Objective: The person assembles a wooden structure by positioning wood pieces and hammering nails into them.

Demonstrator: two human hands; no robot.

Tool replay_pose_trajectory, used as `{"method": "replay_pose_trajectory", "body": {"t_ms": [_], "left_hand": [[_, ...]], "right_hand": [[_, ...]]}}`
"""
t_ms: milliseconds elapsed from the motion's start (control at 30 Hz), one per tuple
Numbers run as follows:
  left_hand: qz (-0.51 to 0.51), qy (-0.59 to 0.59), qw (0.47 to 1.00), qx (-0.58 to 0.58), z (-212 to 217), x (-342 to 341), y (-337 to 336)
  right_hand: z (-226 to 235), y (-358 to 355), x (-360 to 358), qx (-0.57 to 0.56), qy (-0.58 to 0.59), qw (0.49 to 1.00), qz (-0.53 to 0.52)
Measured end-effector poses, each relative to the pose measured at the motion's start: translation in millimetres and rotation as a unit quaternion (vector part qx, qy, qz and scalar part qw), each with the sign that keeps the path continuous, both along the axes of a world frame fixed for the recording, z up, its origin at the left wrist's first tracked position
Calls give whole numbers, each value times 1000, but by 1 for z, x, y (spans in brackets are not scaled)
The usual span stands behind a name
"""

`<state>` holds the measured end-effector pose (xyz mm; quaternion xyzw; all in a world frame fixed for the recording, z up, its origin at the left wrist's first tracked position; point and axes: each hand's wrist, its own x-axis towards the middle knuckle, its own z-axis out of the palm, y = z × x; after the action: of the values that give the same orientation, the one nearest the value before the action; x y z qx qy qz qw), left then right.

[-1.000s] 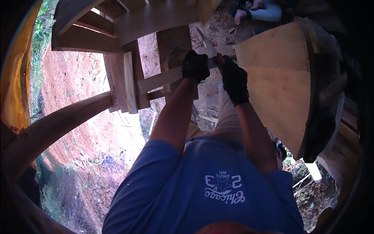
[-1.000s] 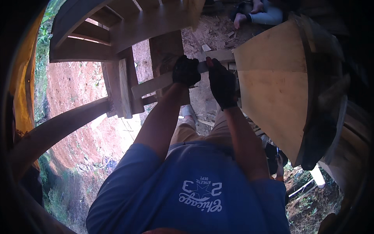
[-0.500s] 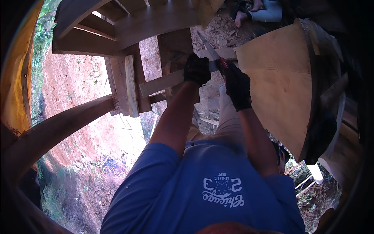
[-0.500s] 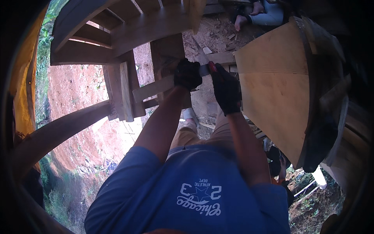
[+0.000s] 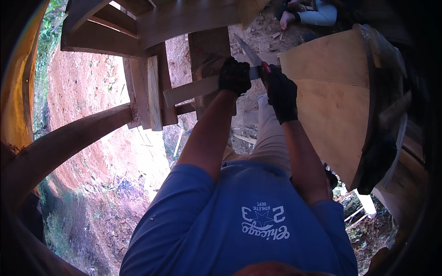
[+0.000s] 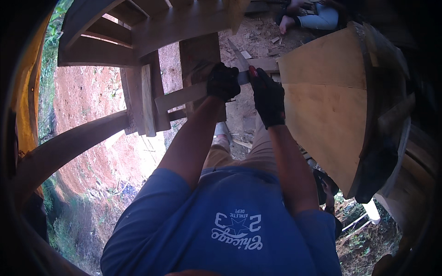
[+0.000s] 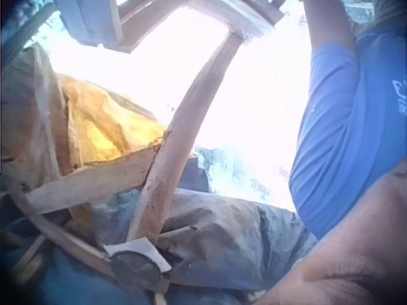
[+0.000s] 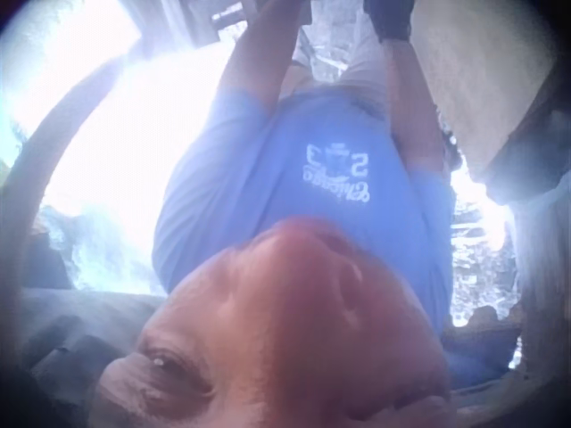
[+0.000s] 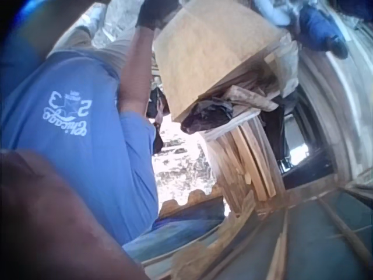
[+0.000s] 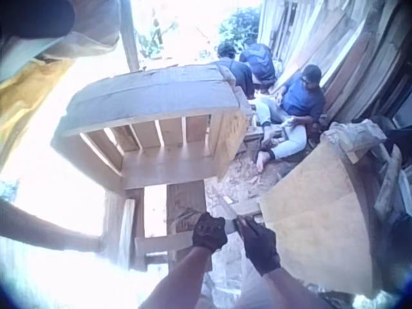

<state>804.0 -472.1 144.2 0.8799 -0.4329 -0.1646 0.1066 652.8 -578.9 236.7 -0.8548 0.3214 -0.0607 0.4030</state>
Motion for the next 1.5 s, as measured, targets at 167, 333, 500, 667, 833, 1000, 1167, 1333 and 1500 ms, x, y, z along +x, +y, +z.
{"method": "replay_pose_trajectory", "body": {"t_ms": [167, 333, 500, 667, 833, 1000, 1167, 1333, 1500], "left_hand": [[15, -35, 998, -57, -24, 4, 8], [24, -5, 1000, -17, -16, 5, 12], [19, -12, 999, -39, -10, 3, 6], [22, -42, 998, -52, -11, 7, 6], [27, -6, 999, -39, -7, 5, 6], [30, 11, 999, -12, -1, 3, 3], [26, -26, 999, 13, 0, 2, 3], [-4, -56, 998, -35, -12, 5, 9], [-41, -133, 981, -135, -1, -5, 24]], "right_hand": [[34, 10, -60, -288, -6, 943, 165], [127, 38, -85, -110, 65, 990, 51], [-3, 4, -5, 59, 89, 994, -26], [-55, 12, -79, -132, 48, 990, 31], [36, 13, -186, -258, 28, 957, 127], [86, 21, -221, -229, 123, 964, 62], [104, 25, -225, -234, 134, 963, -4], [130, 39, -224, -106, 193, 969, -116], [150, 37, -220, -118, 237, 960, -94]]}}
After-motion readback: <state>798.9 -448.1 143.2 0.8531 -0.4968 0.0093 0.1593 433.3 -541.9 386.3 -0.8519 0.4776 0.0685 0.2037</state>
